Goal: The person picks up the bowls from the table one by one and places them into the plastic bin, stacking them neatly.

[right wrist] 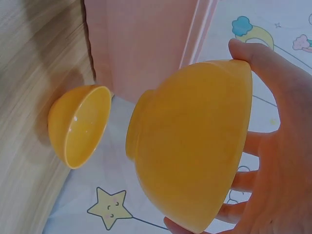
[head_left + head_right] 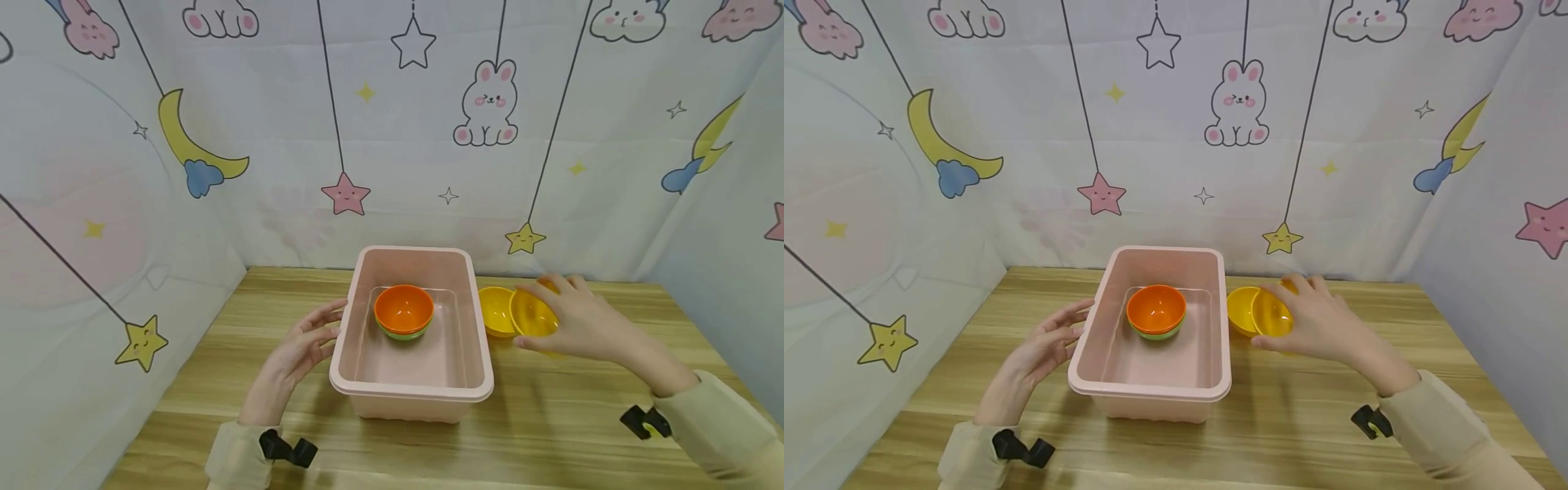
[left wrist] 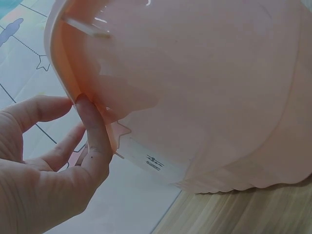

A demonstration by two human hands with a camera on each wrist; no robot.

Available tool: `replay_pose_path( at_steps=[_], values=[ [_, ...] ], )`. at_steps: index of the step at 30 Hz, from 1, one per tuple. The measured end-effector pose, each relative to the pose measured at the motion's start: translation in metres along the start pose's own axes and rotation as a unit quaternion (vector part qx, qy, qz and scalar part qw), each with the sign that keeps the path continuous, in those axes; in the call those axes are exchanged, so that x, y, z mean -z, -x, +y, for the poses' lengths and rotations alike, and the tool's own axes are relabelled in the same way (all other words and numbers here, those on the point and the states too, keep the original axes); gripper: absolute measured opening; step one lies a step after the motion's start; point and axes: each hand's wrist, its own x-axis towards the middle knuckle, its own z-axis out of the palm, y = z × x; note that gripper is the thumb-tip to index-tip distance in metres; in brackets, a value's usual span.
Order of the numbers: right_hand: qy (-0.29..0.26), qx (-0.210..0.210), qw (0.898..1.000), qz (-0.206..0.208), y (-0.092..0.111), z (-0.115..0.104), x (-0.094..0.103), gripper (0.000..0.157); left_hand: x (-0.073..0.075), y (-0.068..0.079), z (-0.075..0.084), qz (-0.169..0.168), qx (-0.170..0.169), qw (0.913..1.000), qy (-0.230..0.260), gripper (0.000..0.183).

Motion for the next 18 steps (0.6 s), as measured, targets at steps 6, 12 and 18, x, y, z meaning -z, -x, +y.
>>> replay_pose_path(
  at_steps=[6, 12, 18],
  values=[
    [-0.003, 0.0, 1.0, 0.002, -0.001, -0.004, 0.005, 0.087, -0.002, 0.0, -0.001, 0.002, 0.001, 1.0, 0.001, 0.051],
    [-0.007, -0.002, 1.0, 0.005, -0.005, -0.009, 0.009, 0.087, -0.002, 0.001, -0.001, -0.003, 0.0, 1.0, -0.001, 0.048],
    [-0.02, -0.013, 1.0, -0.002, -0.012, -0.017, 0.017, 0.089, -0.001, 0.001, 0.0, -0.006, -0.004, 1.0, -0.004, 0.05]
  ],
)
